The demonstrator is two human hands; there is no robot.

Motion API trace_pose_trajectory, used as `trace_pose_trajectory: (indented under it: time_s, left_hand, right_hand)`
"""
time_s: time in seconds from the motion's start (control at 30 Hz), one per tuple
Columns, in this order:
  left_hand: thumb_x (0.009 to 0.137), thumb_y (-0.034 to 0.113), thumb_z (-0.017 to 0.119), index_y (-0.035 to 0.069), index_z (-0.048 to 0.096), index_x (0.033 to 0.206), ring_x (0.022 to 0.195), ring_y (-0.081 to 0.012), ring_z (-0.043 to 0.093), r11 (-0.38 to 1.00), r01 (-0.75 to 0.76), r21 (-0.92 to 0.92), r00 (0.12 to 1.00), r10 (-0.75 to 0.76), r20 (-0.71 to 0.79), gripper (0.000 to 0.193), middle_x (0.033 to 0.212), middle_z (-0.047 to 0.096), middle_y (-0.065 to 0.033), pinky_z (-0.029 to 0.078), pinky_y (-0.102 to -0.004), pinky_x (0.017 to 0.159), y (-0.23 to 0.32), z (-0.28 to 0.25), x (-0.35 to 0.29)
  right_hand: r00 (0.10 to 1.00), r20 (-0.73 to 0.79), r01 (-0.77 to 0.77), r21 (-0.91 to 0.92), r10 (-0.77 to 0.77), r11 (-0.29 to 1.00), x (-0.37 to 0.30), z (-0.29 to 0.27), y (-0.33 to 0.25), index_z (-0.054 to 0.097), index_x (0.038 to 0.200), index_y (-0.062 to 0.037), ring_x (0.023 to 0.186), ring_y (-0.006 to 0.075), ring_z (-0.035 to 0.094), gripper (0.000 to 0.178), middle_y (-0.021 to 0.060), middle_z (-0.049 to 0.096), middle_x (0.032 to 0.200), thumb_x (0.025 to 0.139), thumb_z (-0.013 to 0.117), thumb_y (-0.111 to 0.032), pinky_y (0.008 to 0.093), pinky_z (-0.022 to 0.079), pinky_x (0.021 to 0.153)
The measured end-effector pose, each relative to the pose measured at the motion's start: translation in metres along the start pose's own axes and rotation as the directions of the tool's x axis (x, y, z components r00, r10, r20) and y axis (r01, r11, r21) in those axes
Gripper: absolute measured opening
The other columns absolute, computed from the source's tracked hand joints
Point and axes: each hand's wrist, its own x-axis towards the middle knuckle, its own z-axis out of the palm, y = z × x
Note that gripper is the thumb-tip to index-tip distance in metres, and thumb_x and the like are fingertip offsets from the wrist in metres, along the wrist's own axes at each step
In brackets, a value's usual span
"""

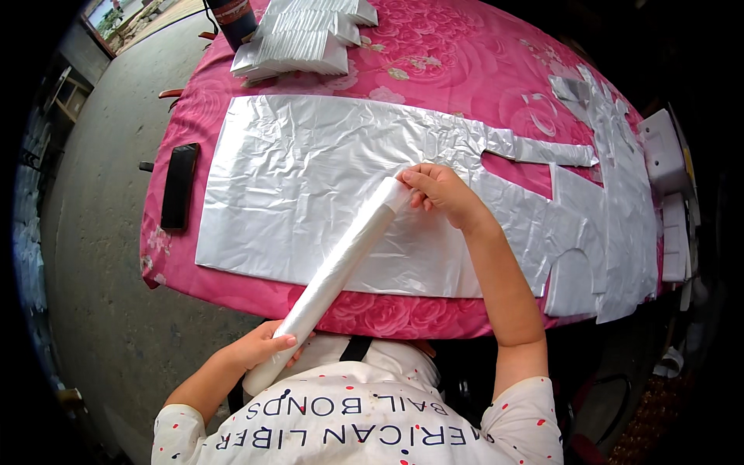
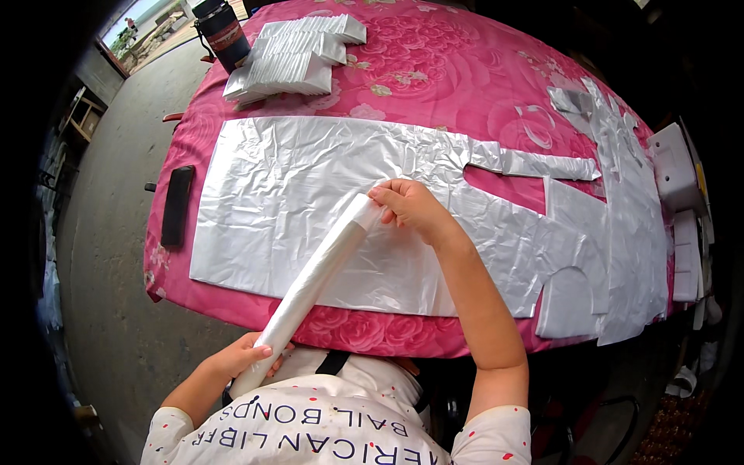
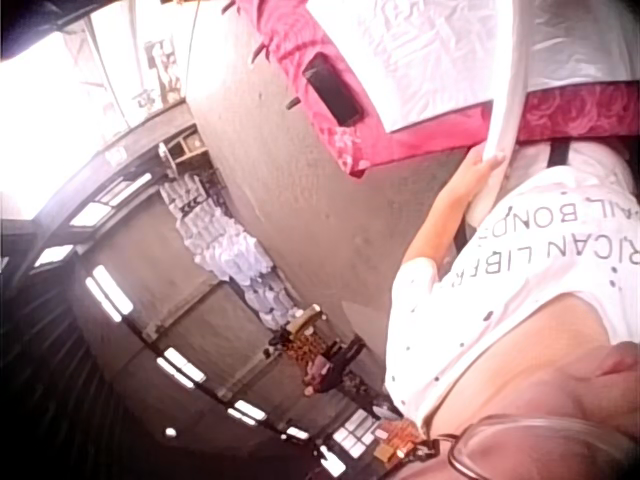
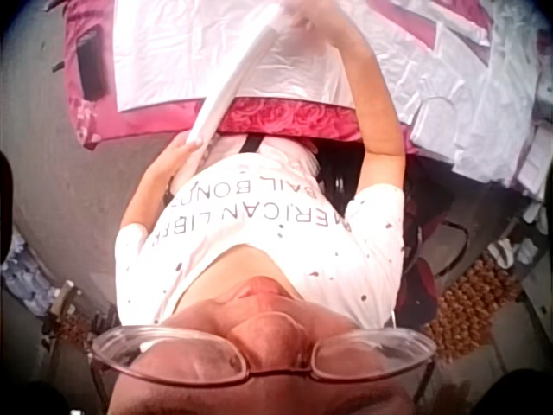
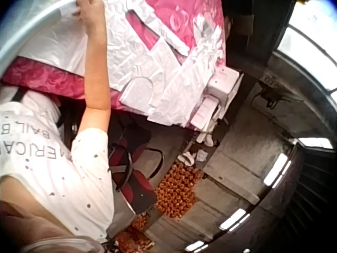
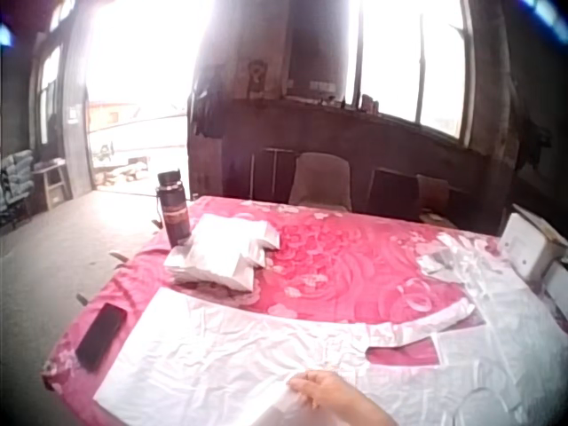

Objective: The person repeatedly unrolls a plastic wrap roll, places small white rectangular items onto the film, folds the wrap around each item, and stacks the wrapped units on a pink tablecloth. The person handles the items one at a time and accumulates a growing stack of wrapped pieces.

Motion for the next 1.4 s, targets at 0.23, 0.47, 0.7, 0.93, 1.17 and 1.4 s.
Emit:
trace_pose_trajectory:
  time_s: [0.23,0.47,0.7,0.93,1.17,1.4]
  left_hand:
    - [0.076,0.048,0.065,0.000,0.051,0.115,0.066,-0.0104,0.052,1.000,-0.020,0.018,1.000,0.020,0.003,0.064,0.076,0.054,-0.0031,0.044,-0.0244,0.063,-0.003,-0.002,0.001]
    - [0.083,0.027,0.062,0.000,0.051,0.114,0.077,-0.0131,0.057,0.986,0.009,0.167,0.991,0.014,-0.132,0.043,0.092,0.062,-0.0084,0.049,-0.0293,0.071,-0.007,0.007,-0.003]
    - [0.084,0.035,0.061,0.001,0.051,0.119,0.086,-0.0146,0.058,0.995,0.067,0.074,0.993,-0.059,-0.107,0.051,0.097,0.062,-0.0086,0.049,-0.0293,0.076,-0.004,-0.002,-0.013]
    - [0.082,0.038,0.063,-0.002,0.051,0.120,0.094,-0.0145,0.056,0.979,0.162,0.124,0.957,-0.186,0.222,0.056,0.103,0.060,-0.0094,0.044,-0.0305,0.084,-0.030,-0.061,-0.033]
    - [0.079,0.042,0.067,0.003,0.055,0.117,0.093,-0.0181,0.058,0.742,0.075,0.666,0.976,-0.190,0.103,0.056,0.101,0.063,-0.0092,0.045,-0.0309,0.082,0.056,-0.035,-0.026]
    - [0.069,0.025,0.071,0.008,0.055,0.107,0.088,-0.0260,0.059,-0.334,-0.160,0.929,0.775,0.541,0.328,0.045,0.095,0.060,-0.0074,0.046,-0.0385,0.080,0.133,0.038,0.055]
  right_hand:
    - [0.993,0.087,-0.078,-0.039,0.081,0.996,-0.002,0.004,-0.005,0.063,0.087,-0.0042,0.061,0.0068,0.054,0.024,0.0002,0.059,0.076,0.083,0.064,-0.028,0.0188,0.039,0.051]
    - [0.995,0.094,0.041,-0.061,-0.035,0.997,-0.007,0.007,-0.003,0.062,0.084,-0.0015,0.058,0.0055,0.051,0.012,-0.0002,0.057,0.068,0.083,0.063,-0.013,0.0198,0.041,0.052]
    - [0.917,-0.327,0.135,-0.280,-0.227,0.951,-0.004,-0.032,0.006,0.062,0.085,0.0007,0.057,0.0057,0.051,0.013,-0.0002,0.058,0.067,0.084,0.060,-0.012,0.0212,0.042,0.053]
    - [0.597,-0.631,0.001,-0.617,-0.496,0.787,-0.006,-0.149,0.028,0.063,0.087,0.0018,0.059,0.0089,0.053,0.017,0.0041,0.060,0.066,0.084,0.059,-0.015,0.0246,0.042,0.057]
    - [0.684,-0.517,0.209,-0.537,-0.514,0.818,0.007,-0.134,0.026,0.063,0.090,0.0013,0.063,0.0076,0.054,0.017,-0.0001,0.060,0.070,0.086,0.060,-0.015,0.0231,0.044,0.061]
    - [0.785,-0.401,0.319,-0.392,-0.472,0.863,0.038,-0.088,0.009,0.063,0.087,0.0002,0.059,0.0051,0.051,0.014,-0.0004,0.058,0.067,0.085,0.060,-0.014,0.0201,0.043,0.055]
